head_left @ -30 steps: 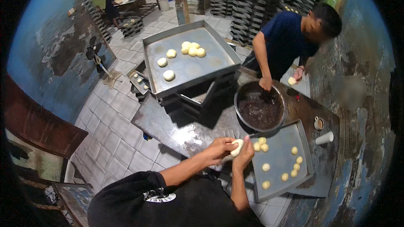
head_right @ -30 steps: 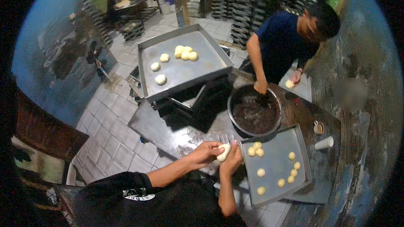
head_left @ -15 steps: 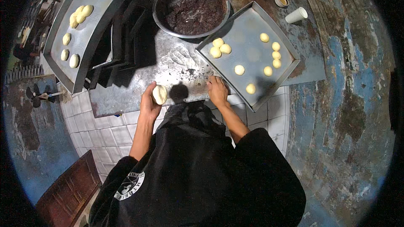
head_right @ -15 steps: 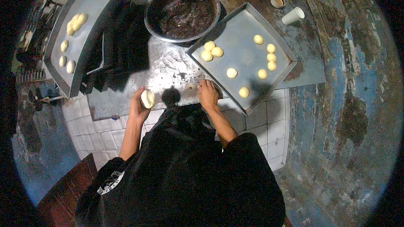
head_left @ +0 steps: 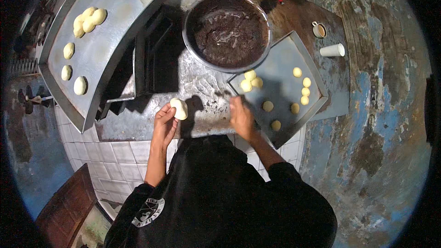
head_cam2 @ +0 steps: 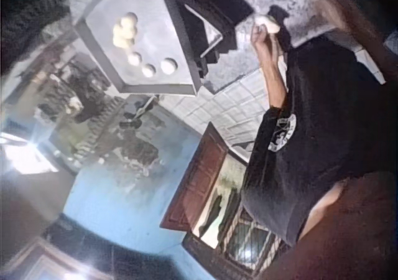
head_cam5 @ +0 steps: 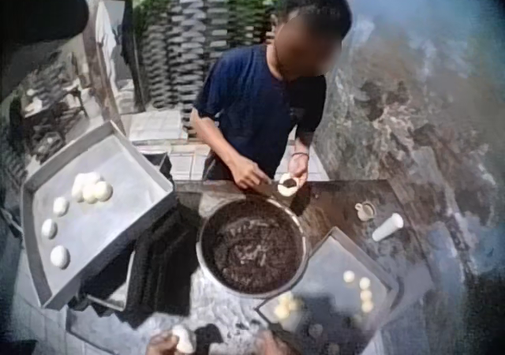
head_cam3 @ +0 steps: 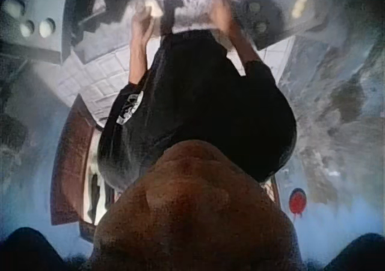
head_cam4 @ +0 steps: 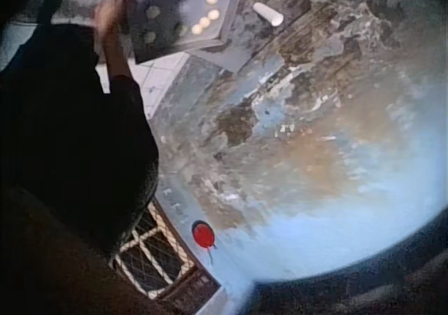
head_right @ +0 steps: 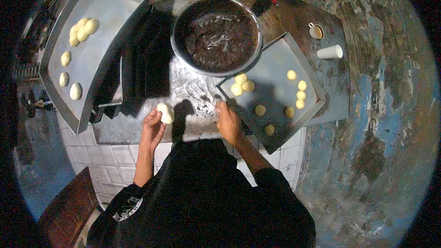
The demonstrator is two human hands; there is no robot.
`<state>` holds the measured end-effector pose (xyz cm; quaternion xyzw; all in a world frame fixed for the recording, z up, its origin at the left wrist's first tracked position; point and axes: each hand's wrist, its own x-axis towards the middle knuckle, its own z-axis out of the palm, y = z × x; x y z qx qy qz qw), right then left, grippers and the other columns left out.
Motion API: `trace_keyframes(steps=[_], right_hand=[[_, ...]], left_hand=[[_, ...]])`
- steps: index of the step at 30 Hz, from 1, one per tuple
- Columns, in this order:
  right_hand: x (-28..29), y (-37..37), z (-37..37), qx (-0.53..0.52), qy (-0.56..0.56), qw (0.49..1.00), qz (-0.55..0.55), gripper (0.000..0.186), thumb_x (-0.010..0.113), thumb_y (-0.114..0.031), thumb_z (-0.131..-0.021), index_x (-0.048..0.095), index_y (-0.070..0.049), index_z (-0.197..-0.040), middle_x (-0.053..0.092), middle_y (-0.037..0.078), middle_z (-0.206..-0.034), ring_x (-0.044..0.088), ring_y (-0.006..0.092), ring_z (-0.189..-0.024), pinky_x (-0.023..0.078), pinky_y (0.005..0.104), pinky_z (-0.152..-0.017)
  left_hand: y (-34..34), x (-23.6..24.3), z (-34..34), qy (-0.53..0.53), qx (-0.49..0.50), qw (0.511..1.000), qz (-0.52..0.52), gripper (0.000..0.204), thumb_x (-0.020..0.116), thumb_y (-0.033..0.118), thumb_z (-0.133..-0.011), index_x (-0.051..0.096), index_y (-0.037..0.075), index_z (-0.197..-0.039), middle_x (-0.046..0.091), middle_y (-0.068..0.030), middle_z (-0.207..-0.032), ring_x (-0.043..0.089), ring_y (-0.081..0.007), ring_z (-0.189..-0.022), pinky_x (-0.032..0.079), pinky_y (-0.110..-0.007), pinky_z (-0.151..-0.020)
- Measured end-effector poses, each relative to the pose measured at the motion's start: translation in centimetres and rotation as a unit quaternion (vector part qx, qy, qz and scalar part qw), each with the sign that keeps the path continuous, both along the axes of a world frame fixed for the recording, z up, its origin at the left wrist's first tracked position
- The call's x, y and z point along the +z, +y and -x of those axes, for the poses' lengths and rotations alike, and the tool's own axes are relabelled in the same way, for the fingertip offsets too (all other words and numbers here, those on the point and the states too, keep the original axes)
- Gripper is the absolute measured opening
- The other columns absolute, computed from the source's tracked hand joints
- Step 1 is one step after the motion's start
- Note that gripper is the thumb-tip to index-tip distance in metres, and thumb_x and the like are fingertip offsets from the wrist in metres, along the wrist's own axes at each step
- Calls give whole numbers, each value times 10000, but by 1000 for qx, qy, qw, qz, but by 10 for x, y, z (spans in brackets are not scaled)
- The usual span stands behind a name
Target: The person prepares buns by flattening dough by hand, adding a dark filling from a bowl with a spoon, sealing the dough around the filling, and placing the shaped buns onto metal trays.
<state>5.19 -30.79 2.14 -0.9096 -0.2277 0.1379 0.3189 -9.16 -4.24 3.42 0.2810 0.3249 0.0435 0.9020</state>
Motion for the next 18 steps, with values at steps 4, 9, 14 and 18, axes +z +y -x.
trace_keyframes(steps=[4, 9, 14, 18], right_hand=[[22, 59, -112, 4, 26, 999, -32, 77, 566, -79, -956, 542, -44, -1021, 588, 175, -745, 635, 371, -732, 495, 479, -681], [-51, 119, -203, 144, -166, 965, 143, 121, 591, -112, -883, 622, -66, -990, 672, 189, -783, 684, 400, -735, 532, 512, -672], [-89, 117, -218, 193, -153, 966, 79, 85, 556, -39, -893, 589, -46, -971, 652, 173, -711, 662, 354, -628, 496, 451, -548], [-64, 102, -239, 206, 468, 859, -28, 105, 617, -142, -919, 582, -61, -976, 551, 8, -713, 459, 98, -525, 357, 277, -438]], left_hand=[[19, -15, -14, -15, 7, 1000, -16, 282, 631, 106, -1002, 609, -34, -1246, 691, -110, -1181, 677, -193, -1081, 540, -329, -994], [35, -7, -38, -59, 26, 997, 46, 284, 640, 148, -1005, 621, -26, -1228, 695, -104, -1182, 674, -198, -1096, 526, -352, -1017], [40, -5, -43, -9, 89, 995, 48, 266, 636, 204, -1017, 667, -13, -1168, 706, -103, -1172, 673, -212, -1109, 525, -376, -1022], [32, 0, -66, -2, 109, 990, 93, 267, 609, 219, -1032, 647, 4, -1185, 700, -117, -1186, 668, -240, -1124, 511, -403, -1045]])
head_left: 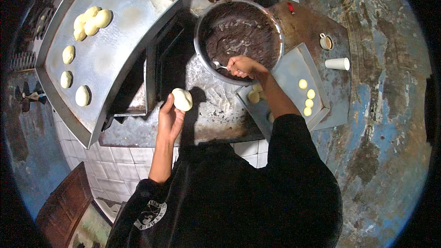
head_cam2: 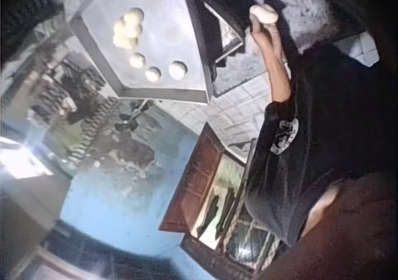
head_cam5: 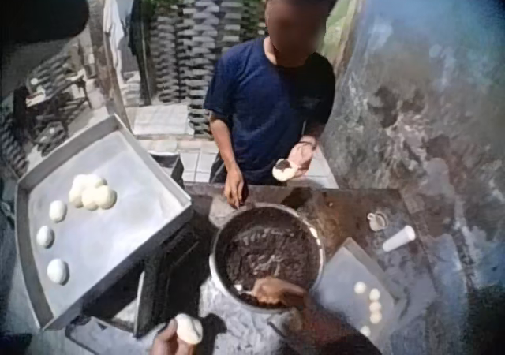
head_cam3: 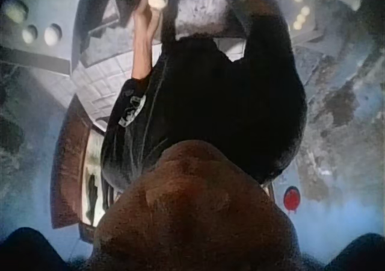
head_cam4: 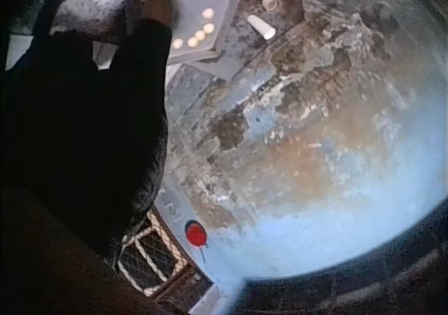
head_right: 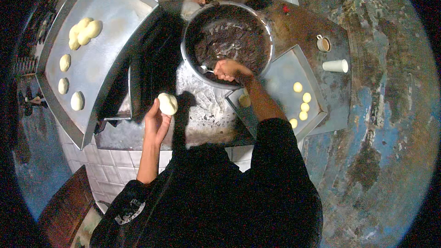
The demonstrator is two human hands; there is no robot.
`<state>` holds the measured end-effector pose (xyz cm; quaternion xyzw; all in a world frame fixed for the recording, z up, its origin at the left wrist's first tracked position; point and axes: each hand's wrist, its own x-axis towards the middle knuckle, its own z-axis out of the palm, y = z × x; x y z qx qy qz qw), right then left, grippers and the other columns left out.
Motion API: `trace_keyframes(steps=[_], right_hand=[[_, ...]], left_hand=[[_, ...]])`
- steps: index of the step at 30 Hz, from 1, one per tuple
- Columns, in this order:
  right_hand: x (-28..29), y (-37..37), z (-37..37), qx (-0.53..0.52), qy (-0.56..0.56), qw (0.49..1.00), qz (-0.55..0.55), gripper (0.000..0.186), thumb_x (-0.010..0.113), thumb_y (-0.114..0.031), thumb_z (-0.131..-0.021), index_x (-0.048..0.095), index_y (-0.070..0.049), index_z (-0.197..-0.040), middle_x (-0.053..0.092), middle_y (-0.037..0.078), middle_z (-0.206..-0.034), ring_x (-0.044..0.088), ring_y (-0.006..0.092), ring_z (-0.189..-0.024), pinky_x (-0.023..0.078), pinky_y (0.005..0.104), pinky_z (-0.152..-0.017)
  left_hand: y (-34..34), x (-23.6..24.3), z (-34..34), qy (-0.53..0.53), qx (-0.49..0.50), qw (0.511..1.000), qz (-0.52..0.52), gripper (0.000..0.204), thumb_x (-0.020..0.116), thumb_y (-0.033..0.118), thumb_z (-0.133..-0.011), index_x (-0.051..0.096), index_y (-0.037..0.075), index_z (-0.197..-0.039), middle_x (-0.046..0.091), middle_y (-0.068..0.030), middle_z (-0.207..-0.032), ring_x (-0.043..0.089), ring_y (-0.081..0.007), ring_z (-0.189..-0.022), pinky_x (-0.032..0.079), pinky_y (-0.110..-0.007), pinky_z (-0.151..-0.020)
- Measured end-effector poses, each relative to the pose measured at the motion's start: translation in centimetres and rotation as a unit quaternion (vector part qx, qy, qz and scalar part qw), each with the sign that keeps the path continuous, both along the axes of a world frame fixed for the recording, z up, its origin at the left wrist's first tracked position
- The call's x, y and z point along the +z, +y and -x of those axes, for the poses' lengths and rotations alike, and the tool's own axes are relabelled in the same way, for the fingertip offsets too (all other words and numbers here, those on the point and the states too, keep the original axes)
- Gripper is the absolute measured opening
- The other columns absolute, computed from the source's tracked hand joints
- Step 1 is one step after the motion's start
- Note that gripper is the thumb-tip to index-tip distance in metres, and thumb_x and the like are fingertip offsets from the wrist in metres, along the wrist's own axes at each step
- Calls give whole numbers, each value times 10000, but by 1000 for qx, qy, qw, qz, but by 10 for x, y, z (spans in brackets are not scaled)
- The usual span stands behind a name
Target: The person prepares buns by flattening dough by hand, adding a dark filling from a bowl with a spoon, sealing the dough around the filling, and placing the shaped buns onto metal trays.
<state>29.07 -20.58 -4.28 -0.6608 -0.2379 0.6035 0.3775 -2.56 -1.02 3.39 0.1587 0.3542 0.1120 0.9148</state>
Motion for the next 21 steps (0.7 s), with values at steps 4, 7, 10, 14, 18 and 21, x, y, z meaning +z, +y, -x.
trace_keyframes(steps=[4, 7, 10, 14, 18, 21], right_hand=[[109, -8, 56, -94, 168, 976, -97, 72, 627, -100, -939, 581, -63, -981, 525, -37, -756, 438, 38, -611, 352, 217, -519], [123, -22, 120, -171, 136, 954, -207, 115, 685, -73, -928, 585, -75, -985, 598, -29, -846, 536, 44, -779, 427, 204, -703], [84, -39, 177, -269, 58, 929, -248, 152, 737, -100, -926, 591, -91, -967, 640, -35, -916, 594, 68, -863, 469, 236, -813], [36, -105, 248, -327, 11, 922, -205, 86, 664, -109, -985, 581, -90, -967, 617, -12, -870, 559, 87, -809, 457, 259, -761], [-16, -151, 277, -349, -64, 926, -131, 114, 572, -158, -1048, 572, -70, -975, 595, 8, -767, 540, 97, -702, 452, 257, -678], [-2, -142, 264, -379, 1, 913, -151, 124, 567, -175, -1053, 566, -68, -990, 582, -7, -741, 524, 92, -687, 440, 247, -669]], left_hand=[[-16, 7, -24, -89, 20, 993, 72, 260, 569, 221, -1048, 617, 18, -1203, 690, -126, -1212, 658, -255, -1152, 503, -419, -1061], [-42, 35, -43, -124, -17, 987, 98, 262, 497, 220, -1076, 595, 18, -1210, 686, -134, -1207, 657, -266, -1147, 495, -425, -1072], [-64, 38, -34, -157, -25, 978, 133, 266, 495, 223, -1076, 577, 18, -1224, 679, -138, -1204, 654, -272, -1146, 506, -439, -1061], [-84, 42, -8, -138, 21, 981, 138, 336, 491, 269, -1077, 601, -12, -1223, 686, -157, -1220, 639, -287, -1170, 477, -455, -1090], [-95, 65, 8, -191, -25, 973, 124, 374, 523, 346, -1061, 605, 4, -1189, 684, -153, -1210, 646, -298, -1163, 477, -482, -1081], [-108, 66, 16, -197, -37, 975, 97, 443, 536, 407, -1047, 607, -8, -1185, 688, -153, -1213, 642, -293, -1178, 466, -475, -1087]])
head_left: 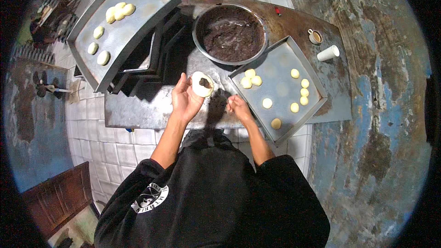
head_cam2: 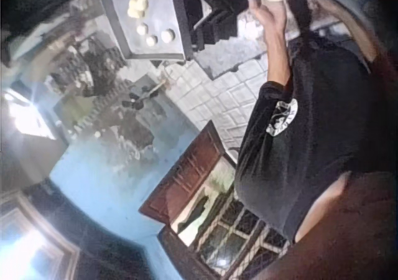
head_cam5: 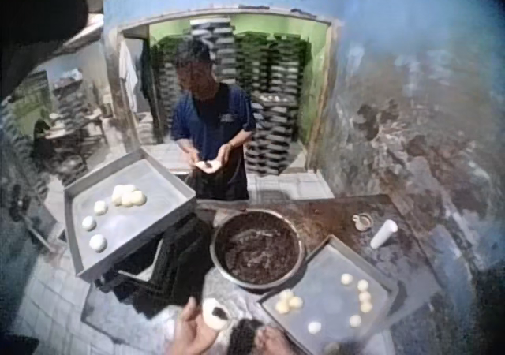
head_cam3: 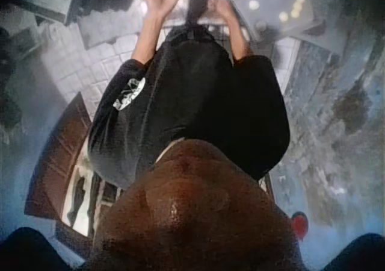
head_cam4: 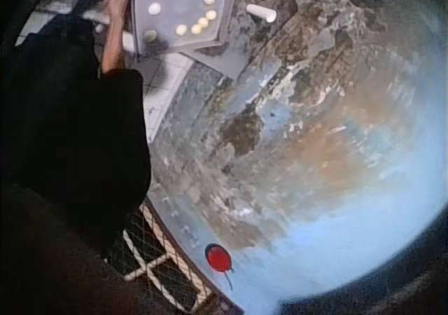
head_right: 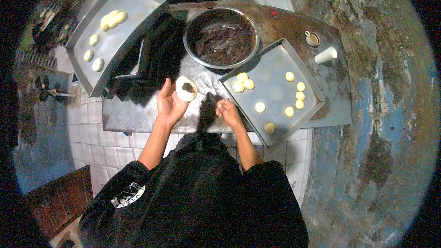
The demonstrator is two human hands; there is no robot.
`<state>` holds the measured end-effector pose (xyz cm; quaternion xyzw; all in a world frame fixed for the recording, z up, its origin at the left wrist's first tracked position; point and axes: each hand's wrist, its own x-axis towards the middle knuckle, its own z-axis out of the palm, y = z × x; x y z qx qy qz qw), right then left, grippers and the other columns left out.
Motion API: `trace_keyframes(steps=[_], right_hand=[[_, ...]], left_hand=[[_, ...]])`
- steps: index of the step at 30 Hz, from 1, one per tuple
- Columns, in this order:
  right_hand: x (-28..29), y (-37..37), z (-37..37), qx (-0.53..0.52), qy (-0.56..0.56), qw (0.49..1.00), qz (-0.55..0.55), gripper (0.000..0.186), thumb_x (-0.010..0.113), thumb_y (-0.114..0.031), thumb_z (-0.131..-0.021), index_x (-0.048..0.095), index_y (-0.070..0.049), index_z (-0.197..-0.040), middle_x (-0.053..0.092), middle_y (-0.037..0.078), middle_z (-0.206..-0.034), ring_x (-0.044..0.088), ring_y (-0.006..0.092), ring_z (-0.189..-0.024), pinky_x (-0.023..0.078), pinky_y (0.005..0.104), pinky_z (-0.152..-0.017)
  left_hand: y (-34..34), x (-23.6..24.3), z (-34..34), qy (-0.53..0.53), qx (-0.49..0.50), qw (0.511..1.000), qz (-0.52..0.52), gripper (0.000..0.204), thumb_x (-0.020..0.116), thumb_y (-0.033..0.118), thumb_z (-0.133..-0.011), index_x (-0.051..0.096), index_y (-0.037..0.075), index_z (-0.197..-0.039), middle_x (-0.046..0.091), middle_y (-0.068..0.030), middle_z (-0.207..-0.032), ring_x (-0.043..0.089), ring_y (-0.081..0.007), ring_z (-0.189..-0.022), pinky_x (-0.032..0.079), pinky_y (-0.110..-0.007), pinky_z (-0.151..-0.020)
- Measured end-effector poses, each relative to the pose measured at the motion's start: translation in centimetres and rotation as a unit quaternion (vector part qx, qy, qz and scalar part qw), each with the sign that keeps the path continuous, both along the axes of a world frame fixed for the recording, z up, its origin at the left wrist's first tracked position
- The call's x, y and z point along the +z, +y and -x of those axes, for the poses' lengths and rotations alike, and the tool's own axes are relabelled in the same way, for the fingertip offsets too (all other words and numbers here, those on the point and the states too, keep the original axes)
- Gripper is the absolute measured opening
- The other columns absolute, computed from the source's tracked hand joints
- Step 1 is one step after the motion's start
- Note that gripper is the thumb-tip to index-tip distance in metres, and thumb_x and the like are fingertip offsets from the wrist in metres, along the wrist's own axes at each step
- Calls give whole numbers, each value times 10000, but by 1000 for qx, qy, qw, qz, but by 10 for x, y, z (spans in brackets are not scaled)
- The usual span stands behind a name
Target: The person prepares buns by flattening dough by hand, adding a dark filling from a bowl with a spoon, sealing the dough around the filling, and placing the shaped buns onto metal trays.
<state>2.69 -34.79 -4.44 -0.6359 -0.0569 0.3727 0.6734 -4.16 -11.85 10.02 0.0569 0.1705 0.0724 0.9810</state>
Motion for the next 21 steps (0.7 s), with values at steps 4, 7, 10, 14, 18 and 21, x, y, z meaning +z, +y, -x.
trace_keyframes(steps=[4, 7, 10, 14, 18, 21], right_hand=[[111, 31, 18, 29, 106, 957, -268, 94, 561, -173, -1048, 571, -86, -1012, 552, -19, -822, 503, 86, -729, 412, 249, -670], [96, 33, 32, 105, -28, 972, -207, 90, 569, -147, -1039, 584, -59, -1030, 557, -12, -832, 518, 94, -744, 433, 258, -698], [34, 7, 43, 47, -50, 996, -57, 127, 594, -143, -1023, 597, -24, -1069, 554, -11, -847, 536, 96, -774, 458, 261, -736], [-14, -15, 46, 31, -334, 879, 338, 205, 638, -125, -964, 665, 3, -1122, 694, 139, -995, 675, 303, -927, 524, 393, -847], [57, 34, 41, -63, -465, 865, 177, 307, 642, -175, -969, 664, -50, -1248, 679, 153, -1245, 646, 320, -1156, 503, 391, -949], [139, 75, 50, 34, 26, 990, -137, 399, 669, -179, -958, 604, -73, -1337, 665, 88, -1268, 648, 262, -1141, 498, 381, -965]], left_hand=[[-4, -17, 27, 2, 7, 1000, -3, 496, 521, 428, -1048, 586, -35, -1217, 675, -171, -1237, 636, -301, -1183, 453, -467, -1098], [-19, 2, 36, -35, -6, 999, 9, 514, 513, 431, -1051, 575, -41, -1243, 670, -179, -1244, 624, -306, -1202, 442, -469, -1108], [-18, 9, 42, 3, 18, 999, 26, 529, 517, 430, -1047, 579, -56, -1247, 656, -213, -1266, 607, -344, -1209, 417, -496, -1124], [-14, 6, 49, -52, 2, 998, 22, 530, 508, 445, -1049, 603, -52, -1206, 660, -215, -1259, 609, -346, -1212, 408, -510, -1127], [-16, 17, 60, -64, -58, 995, -44, 533, 516, 473, -1041, 619, -24, -1200, 670, -190, -1259, 622, -320, -1199, 465, -480, -1073], [-7, 18, 75, 24, -55, 984, -166, 536, 520, 506, -1033, 627, 2, -1178, 681, -136, -1192, 642, -271, -1127, 494, -460, -1014]])
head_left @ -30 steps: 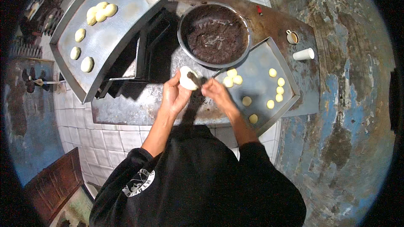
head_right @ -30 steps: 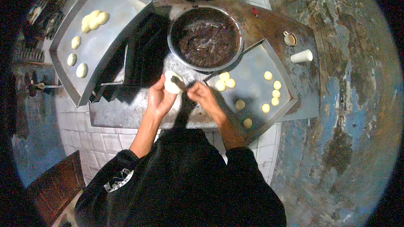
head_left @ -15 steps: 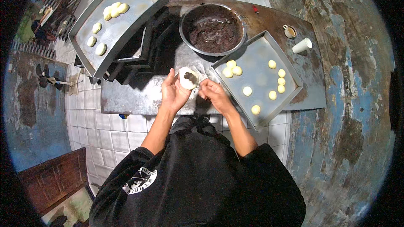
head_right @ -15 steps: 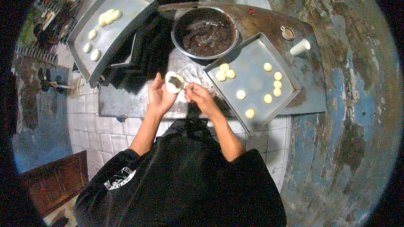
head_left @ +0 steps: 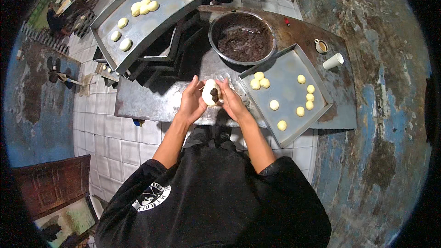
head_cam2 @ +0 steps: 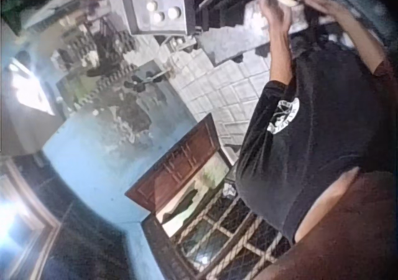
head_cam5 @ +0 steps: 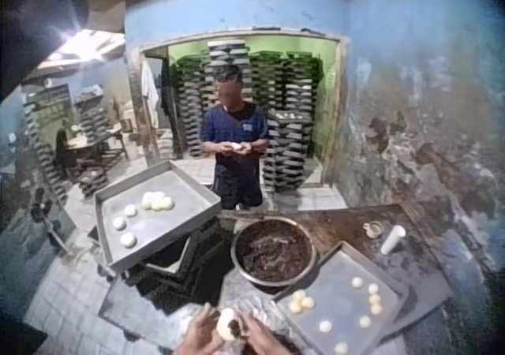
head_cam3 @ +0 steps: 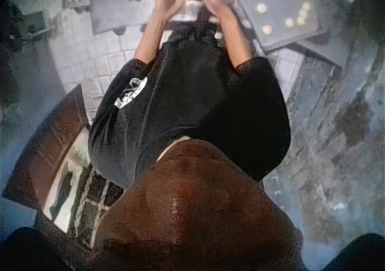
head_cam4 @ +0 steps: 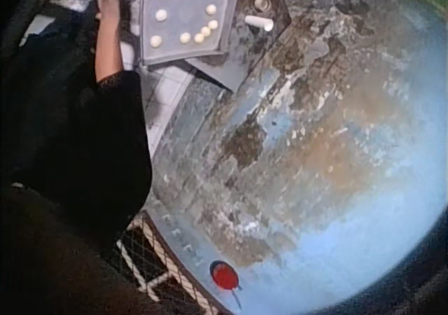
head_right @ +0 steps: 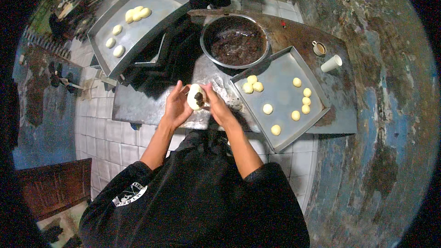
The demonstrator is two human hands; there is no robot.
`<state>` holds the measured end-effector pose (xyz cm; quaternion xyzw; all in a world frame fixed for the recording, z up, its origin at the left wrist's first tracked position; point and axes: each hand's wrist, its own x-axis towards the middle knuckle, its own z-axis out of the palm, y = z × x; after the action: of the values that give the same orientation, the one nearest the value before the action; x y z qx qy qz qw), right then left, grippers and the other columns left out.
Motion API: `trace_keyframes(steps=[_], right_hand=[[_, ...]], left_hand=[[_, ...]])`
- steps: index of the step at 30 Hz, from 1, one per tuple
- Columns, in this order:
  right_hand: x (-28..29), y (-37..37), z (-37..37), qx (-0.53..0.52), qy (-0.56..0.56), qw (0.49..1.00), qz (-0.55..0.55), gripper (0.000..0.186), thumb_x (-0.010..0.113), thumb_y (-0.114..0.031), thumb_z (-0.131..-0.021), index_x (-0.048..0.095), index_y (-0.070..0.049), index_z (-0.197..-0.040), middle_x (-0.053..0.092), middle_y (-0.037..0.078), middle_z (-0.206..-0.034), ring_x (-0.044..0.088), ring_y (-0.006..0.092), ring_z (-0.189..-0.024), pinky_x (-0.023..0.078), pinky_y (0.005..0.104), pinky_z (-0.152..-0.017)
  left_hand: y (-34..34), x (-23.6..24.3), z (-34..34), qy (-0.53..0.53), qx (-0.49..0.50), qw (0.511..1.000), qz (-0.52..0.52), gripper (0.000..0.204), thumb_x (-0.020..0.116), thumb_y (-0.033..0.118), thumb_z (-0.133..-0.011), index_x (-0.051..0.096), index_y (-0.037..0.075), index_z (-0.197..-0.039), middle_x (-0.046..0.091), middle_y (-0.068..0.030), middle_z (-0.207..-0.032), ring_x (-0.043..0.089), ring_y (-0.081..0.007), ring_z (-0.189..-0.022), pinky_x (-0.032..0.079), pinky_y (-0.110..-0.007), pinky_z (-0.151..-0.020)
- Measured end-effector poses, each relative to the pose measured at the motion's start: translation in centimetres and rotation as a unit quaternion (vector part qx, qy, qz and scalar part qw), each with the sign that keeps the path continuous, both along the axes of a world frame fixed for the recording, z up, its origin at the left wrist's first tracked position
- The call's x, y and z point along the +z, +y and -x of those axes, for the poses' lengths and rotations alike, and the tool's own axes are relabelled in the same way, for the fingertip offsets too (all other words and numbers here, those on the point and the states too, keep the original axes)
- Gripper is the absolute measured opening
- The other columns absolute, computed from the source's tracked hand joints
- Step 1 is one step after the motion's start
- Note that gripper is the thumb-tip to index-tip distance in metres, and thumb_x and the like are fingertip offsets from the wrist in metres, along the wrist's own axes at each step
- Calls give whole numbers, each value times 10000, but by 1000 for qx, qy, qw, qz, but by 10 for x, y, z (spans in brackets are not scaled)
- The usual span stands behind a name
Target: The person prepares buns by flattening dough by hand, adding a dark filling from a bowl with a spoon, sealing the dough around the filling, and placing the shaped buns onto metal trays.
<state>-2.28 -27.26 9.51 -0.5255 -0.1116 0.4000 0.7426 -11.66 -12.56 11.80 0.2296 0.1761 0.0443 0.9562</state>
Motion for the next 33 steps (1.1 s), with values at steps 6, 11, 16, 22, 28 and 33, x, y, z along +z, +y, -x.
trace_keyframes(steps=[6, 11, 16, 22, 28, 33], right_hand=[[25, 15, 9, 110, -274, 951, 92, 731, 743, 45, -781, 464, -36, -1452, 587, 124, -1361, 585, 283, -1249, 468, 366, -1082], [55, 58, 38, 56, -516, 846, 123, 654, 748, -2, -815, 522, -48, -1427, 563, 205, -1377, 614, 382, -1221, 538, 380, -972], [79, 118, 70, -47, -616, 784, 52, 440, 760, -62, -880, 670, -62, -1311, 670, 172, -1251, 699, 273, -1063, 584, 324, -845], [135, 185, 114, 4, -543, 839, 35, 510, 737, -53, -877, 610, -68, -1371, 716, 173, -1072, 723, 293, -946, 589, 363, -722], [163, 216, 112, -44, -706, 707, 21, 392, 756, -19, -853, 620, -9, -1221, 654, 124, -993, 685, 227, -900, 581, 306, -732], [171, 217, 117, 26, -220, 967, -127, 424, 805, 25, -819, 602, 2, -1190, 652, 53, -1014, 647, 118, -942, 572, 249, -789]], left_hand=[[38, 5, 17, 122, -113, 924, -346, 422, 553, 10, -889, 580, -23, -1309, 671, -103, -1209, 638, -199, -1112, 504, -351, -987], [77, 33, 54, 95, -67, 873, -474, 587, 597, -102, -819, 571, -18, -1399, 651, -116, -1281, 619, -214, -1192, 516, -319, -978], [128, 81, 99, 53, 39, 871, -487, 516, 723, -66, -829, 634, -8, -1334, 671, -88, -1195, 641, -186, -1148, 544, -317, -934], [165, 97, 124, -2, 307, 882, -359, 401, 782, 11, -863, 614, -10, -1226, 709, -102, -1133, 664, -151, -1016, 535, -294, -906], [173, 115, 137, -91, 275, 892, -348, 383, 575, 175, -1035, 596, -63, -1333, 644, -157, -1312, 620, -215, -1186, 464, -352, -1059], [164, 129, 136, -212, 231, 888, -338, 407, 561, 135, -1000, 574, -64, -1355, 562, -185, -1410, 539, -253, -1310, 387, -397, -1141]])
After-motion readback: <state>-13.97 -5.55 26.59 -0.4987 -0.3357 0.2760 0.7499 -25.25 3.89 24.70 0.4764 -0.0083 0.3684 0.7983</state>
